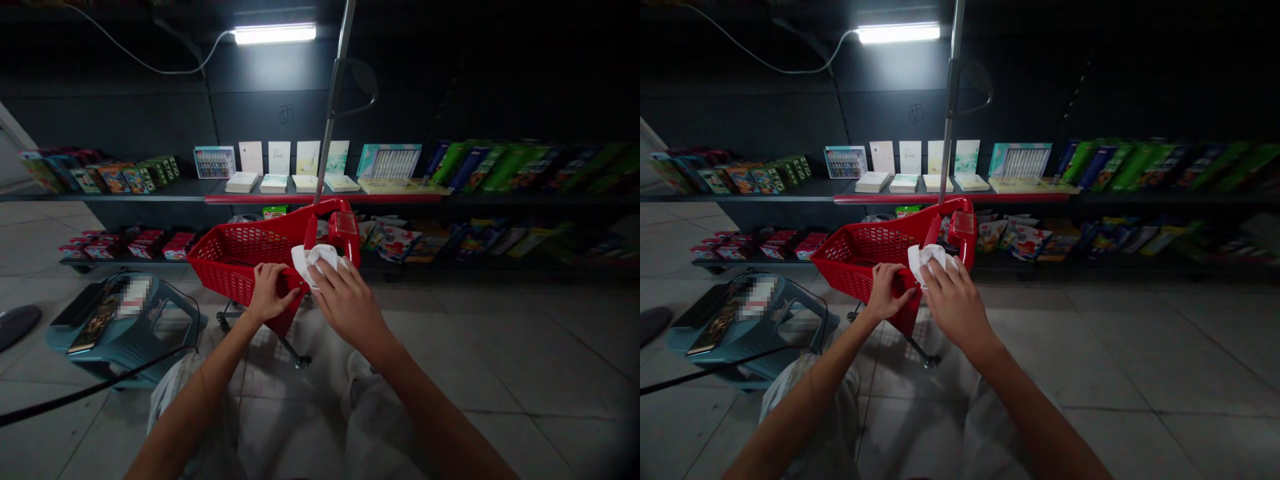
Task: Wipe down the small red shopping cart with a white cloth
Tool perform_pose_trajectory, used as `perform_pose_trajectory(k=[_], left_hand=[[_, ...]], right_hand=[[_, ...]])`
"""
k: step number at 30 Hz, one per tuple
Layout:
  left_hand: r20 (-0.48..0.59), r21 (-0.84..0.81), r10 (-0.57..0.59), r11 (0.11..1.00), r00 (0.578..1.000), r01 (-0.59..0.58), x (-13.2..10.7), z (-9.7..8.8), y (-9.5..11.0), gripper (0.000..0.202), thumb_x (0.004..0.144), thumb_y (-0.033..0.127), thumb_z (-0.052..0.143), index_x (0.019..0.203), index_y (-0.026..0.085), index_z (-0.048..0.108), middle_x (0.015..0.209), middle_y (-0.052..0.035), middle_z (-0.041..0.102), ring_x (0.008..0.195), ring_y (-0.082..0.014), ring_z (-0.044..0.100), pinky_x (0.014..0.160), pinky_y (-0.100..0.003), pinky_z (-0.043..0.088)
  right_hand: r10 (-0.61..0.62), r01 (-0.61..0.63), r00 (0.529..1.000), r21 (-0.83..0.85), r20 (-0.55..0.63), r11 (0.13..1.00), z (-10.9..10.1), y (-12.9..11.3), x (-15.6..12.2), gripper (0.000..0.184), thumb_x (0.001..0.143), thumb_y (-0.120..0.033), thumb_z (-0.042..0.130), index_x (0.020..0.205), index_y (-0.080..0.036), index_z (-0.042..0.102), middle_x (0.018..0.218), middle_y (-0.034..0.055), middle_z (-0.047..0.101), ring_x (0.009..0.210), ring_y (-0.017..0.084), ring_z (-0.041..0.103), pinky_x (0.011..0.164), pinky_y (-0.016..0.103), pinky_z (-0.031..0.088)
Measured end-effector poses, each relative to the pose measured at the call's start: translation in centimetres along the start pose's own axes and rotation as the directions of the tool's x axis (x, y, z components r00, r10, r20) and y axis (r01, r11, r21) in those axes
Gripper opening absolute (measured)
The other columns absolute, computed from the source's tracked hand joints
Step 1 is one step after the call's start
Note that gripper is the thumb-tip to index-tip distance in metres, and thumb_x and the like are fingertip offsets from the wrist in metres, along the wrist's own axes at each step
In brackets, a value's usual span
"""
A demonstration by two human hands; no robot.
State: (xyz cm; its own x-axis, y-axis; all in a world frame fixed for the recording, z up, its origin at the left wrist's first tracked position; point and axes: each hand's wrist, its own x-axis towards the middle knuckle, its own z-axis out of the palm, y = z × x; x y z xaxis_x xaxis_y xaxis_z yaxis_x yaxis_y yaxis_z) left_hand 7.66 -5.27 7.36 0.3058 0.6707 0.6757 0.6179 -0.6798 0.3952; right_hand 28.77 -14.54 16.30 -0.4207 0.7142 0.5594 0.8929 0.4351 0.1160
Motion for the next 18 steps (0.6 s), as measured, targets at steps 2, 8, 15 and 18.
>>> perform_pose_trajectory(k=[2, 8, 15, 18], left_hand=[[-0.009, -0.027, -0.023, 0.999, 1.0, 0.022, 0.0, -0.2, -0.4, 0.05, 0.086, 0.051, 0.074, 0.125, 0.025, 0.054, 0.119, -0.0071, 0.066, 0.114, -0.0274, 0.059, 0.111, -0.051, 0.035], [-0.018, -0.077, -0.054, 0.996, 0.998, 0.052, 0.1, -0.4, -1.1, 0.048, 0.083, 0.052, 0.076, 0.116, 0.025, 0.054, 0.112, -0.0045, 0.066, 0.108, -0.026, 0.06, 0.11, -0.05, 0.033], [-0.044, -0.112, -0.035, 0.993, 0.998, 0.03, -0.1, -0.3, -1.2, 0.047, 0.084, 0.053, 0.075, 0.117, 0.025, 0.054, 0.111, -0.0039, 0.066, 0.107, -0.0263, 0.061, 0.11, -0.051, 0.032], [-0.035, -0.107, -0.057, 0.993, 0.998, 0.053, -0.1, -0.2, -1.2, 0.047, 0.083, 0.053, 0.075, 0.115, 0.025, 0.054, 0.111, -0.0043, 0.066, 0.108, -0.0267, 0.061, 0.11, -0.051, 0.032]], right_hand=[[-0.044, 0.042, 0.998, 0.043, 0.045, 0.998, -0.5, 0.3, 0.6, 0.043, 0.104, -0.021, 0.048, 0.145, -0.017, 0.061, 0.152, 0.0106, 0.059, 0.136, 0.028, 0.055, 0.126, 0.048, 0.033], [-0.055, -0.007, 0.964, 0.233, 0.261, 0.973, -0.1, 3.1, 5.0, 0.039, 0.107, -0.022, 0.042, 0.135, -0.015, 0.068, 0.139, 0.0109, 0.069, 0.129, 0.022, 0.063, 0.112, 0.034, 0.046], [-0.12, -0.047, 0.812, 0.269, 0.572, 0.962, 1.5, 6.1, 11.0, 0.029, 0.101, -0.017, 0.051, 0.112, -0.015, 0.078, 0.113, 0.01, 0.079, 0.1, 0.018, 0.073, 0.085, 0.021, 0.047], [-0.17, -0.012, 0.785, 0.29, 0.596, 0.957, 3.1, 7.0, 12.5, 0.029, 0.096, -0.012, 0.056, 0.114, -0.016, 0.078, 0.115, 0.0085, 0.079, 0.101, 0.018, 0.073, 0.082, 0.02, 0.047]])
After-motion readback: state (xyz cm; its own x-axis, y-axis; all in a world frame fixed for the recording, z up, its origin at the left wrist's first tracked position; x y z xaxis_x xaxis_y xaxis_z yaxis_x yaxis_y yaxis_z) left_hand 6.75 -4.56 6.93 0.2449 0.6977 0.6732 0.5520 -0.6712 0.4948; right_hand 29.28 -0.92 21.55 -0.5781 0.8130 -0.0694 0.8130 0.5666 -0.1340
